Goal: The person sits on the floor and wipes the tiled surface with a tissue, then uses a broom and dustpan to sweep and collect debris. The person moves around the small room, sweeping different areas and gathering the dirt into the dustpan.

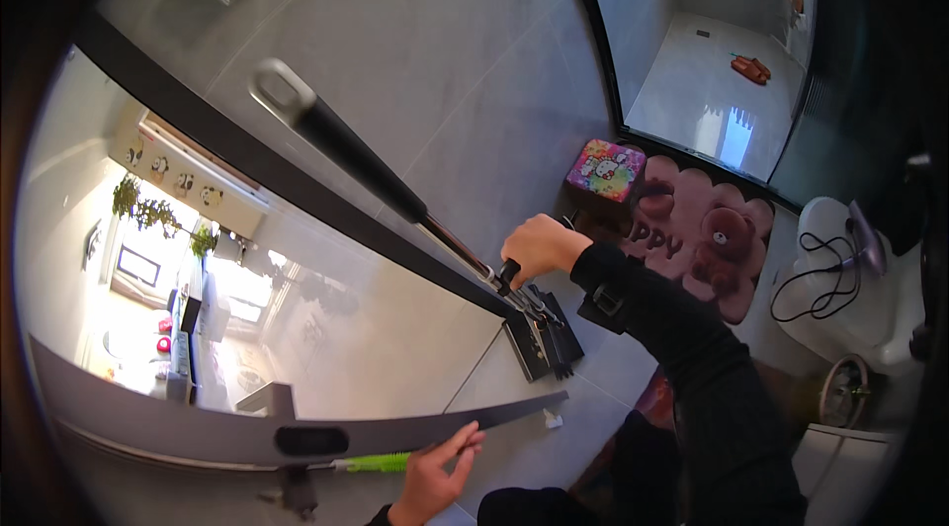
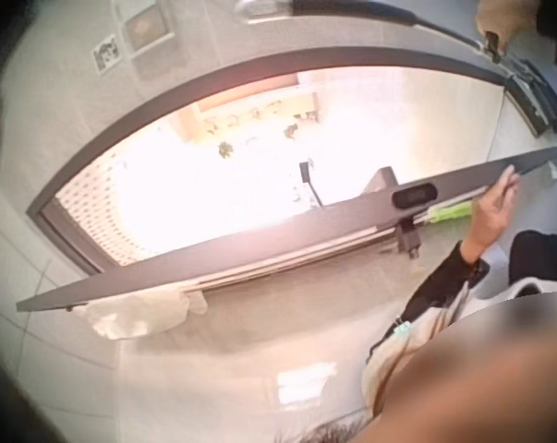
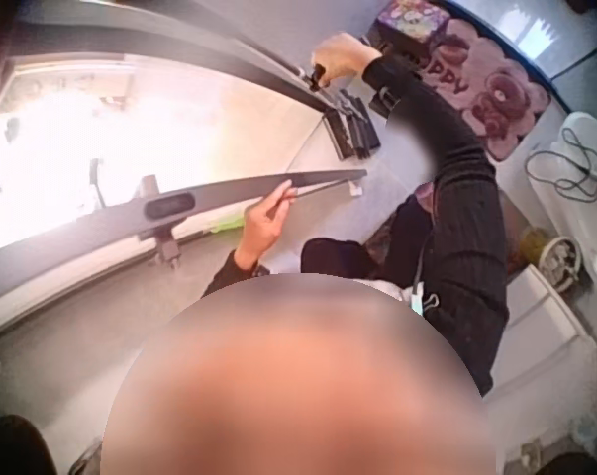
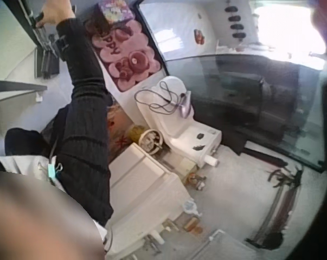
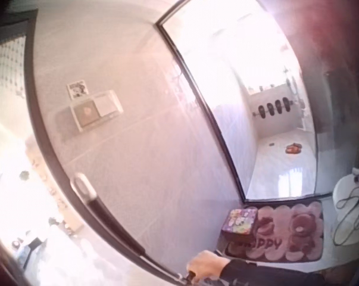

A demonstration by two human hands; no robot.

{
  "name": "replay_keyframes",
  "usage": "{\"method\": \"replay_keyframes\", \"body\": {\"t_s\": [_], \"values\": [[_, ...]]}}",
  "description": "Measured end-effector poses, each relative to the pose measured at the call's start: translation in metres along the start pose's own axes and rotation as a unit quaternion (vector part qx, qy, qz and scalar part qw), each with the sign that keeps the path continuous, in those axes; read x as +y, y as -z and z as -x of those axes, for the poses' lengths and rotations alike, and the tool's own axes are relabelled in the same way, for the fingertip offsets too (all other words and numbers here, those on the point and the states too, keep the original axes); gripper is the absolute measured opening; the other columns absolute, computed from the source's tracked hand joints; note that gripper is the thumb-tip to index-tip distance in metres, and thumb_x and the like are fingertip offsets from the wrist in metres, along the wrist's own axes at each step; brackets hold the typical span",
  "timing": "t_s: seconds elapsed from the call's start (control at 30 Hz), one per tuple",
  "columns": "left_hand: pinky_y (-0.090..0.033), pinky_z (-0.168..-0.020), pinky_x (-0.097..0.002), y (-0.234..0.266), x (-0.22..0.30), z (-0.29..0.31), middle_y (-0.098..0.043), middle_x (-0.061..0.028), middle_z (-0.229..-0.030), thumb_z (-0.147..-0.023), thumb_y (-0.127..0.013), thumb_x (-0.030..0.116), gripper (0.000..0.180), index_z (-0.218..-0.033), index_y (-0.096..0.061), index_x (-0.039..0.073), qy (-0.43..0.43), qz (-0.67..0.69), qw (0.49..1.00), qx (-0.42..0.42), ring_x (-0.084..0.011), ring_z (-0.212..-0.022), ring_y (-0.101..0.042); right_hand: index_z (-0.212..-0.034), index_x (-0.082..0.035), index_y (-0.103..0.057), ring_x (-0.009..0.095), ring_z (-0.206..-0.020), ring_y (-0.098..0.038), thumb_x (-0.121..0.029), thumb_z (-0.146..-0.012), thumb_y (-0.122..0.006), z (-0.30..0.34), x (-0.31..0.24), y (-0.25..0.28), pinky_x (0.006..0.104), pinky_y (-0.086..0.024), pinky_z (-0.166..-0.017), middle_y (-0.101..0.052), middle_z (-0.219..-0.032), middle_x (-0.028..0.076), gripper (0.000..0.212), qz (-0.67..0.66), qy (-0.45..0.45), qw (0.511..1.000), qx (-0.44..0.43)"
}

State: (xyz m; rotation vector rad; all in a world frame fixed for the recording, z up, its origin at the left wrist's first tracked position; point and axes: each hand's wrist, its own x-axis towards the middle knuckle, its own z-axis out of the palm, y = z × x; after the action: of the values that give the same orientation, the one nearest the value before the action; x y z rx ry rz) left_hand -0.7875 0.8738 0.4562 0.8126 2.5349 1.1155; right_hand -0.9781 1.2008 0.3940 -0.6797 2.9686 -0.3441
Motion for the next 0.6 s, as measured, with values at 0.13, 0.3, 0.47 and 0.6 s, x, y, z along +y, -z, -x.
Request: {"method": "replay_keyframes", "body": {"t_s": [0.13, 0.3, 0.47, 0.6], "values": [[-0.053, -0.078, -0.0261, -0.005, 0.001, -0.008, -0.071, -0.0134, -0.097, -0.089, -0.055, 0.001, 0.026, -0.113, -0.064, 0.0, 0.051, 0.059, 0.995, 0.056, -0.0185, -0.088, -0.07, -0.075, -0.009, -0.07, 0.034, -0.075, -0.066, -0.051, -0.061, -0.076, 0.018, -0.021, 0.005, 0.0426, -0.05, -0.062, -0.067, -0.075, 0.013, 0.045, 0.001, -0.012, 0.999, 0.05], [-0.053, -0.077, -0.0263, 0.004, -0.006, -0.027, -0.071, -0.0117, -0.095, -0.091, -0.055, 0.008, 0.024, -0.111, -0.064, -0.001, 0.093, 0.103, 0.988, 0.066, -0.0171, -0.087, -0.07, -0.073, -0.009, -0.07, 0.032, -0.077, -0.067, -0.048, -0.06, -0.077, 0.063, -0.055, 0.025, 0.0419, -0.051, -0.065, -0.068, -0.076, 0.012, 0.042, 0.005, -0.048, 0.999, -0.009], [-0.052, -0.077, -0.0347, 0.012, 0.016, -0.061, -0.061, -0.0095, -0.113, -0.095, -0.054, 0.032, 0.051, -0.138, -0.038, 0.009, 0.351, 0.332, 0.874, -0.051, -0.0189, -0.096, -0.062, -0.075, -0.011, -0.067, 0.031, -0.071, -0.066, -0.048, -0.071, -0.072, 0.163, -0.077, 0.044, 0.0416, -0.051, -0.061, -0.066, -0.071, 0.011, 0.038, -0.039, -0.092, 0.995, 0.011], [-0.051, -0.087, -0.0399, -0.012, 0.084, -0.085, -0.051, -0.0171, -0.121, -0.095, -0.044, 0.054, 0.061, -0.144, -0.019, 0.027, 0.335, 0.572, 0.706, -0.249, -0.0244, -0.104, -0.058, -0.076, -0.01, -0.062, 0.03, -0.064, -0.065, -0.044, -0.077, -0.067, 0.234, -0.102, 0.062, 0.0413, -0.048, -0.054, -0.064, -0.065, 0.009, 0.034, -0.025, -0.14, 0.988, 0.06]]}}
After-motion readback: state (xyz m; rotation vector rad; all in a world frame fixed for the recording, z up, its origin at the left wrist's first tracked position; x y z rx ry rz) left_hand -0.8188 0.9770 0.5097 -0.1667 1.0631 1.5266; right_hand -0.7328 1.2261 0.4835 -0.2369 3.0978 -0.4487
